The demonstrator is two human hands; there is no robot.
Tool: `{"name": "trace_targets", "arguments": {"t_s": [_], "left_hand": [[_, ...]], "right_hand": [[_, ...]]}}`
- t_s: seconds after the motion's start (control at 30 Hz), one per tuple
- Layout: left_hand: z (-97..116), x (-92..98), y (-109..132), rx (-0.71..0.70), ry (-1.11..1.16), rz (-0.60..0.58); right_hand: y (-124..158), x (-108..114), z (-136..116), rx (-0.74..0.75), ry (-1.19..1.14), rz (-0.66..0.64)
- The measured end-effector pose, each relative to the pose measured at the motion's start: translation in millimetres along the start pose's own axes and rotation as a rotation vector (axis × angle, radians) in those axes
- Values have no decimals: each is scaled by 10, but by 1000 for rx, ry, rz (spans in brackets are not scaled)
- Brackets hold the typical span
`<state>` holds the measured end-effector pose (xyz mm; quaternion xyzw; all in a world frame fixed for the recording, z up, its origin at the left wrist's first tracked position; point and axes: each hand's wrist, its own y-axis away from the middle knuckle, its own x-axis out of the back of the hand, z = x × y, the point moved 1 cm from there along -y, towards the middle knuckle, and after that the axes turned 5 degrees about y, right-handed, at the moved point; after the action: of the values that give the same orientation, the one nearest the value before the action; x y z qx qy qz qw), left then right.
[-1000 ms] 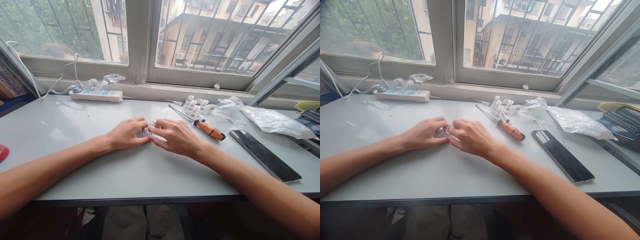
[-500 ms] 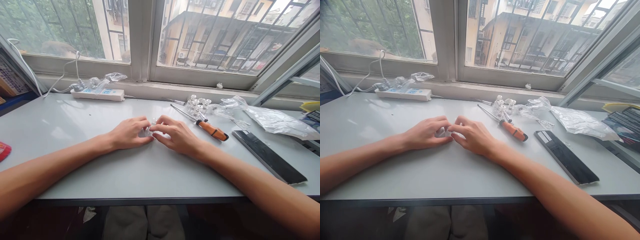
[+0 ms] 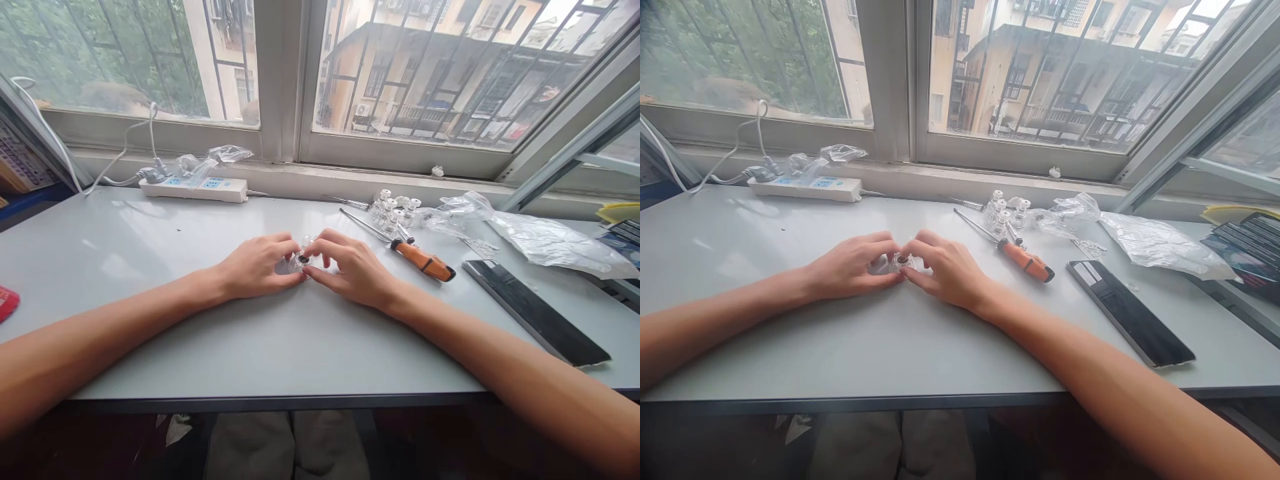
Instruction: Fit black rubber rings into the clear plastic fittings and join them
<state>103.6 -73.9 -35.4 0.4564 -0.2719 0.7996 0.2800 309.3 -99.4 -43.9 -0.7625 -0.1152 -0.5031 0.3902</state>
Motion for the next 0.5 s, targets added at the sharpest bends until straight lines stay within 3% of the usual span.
{"name": "trace_targets", "arguments": {"t_s": [0.13,0.5], "left_hand": [[2,-4,1,10,2,4],[11,7,-4,8,-1,10]], "right_hand": [[4,9,4,21,41,19],[-28,26,-24,-43,-4,-133]]}}
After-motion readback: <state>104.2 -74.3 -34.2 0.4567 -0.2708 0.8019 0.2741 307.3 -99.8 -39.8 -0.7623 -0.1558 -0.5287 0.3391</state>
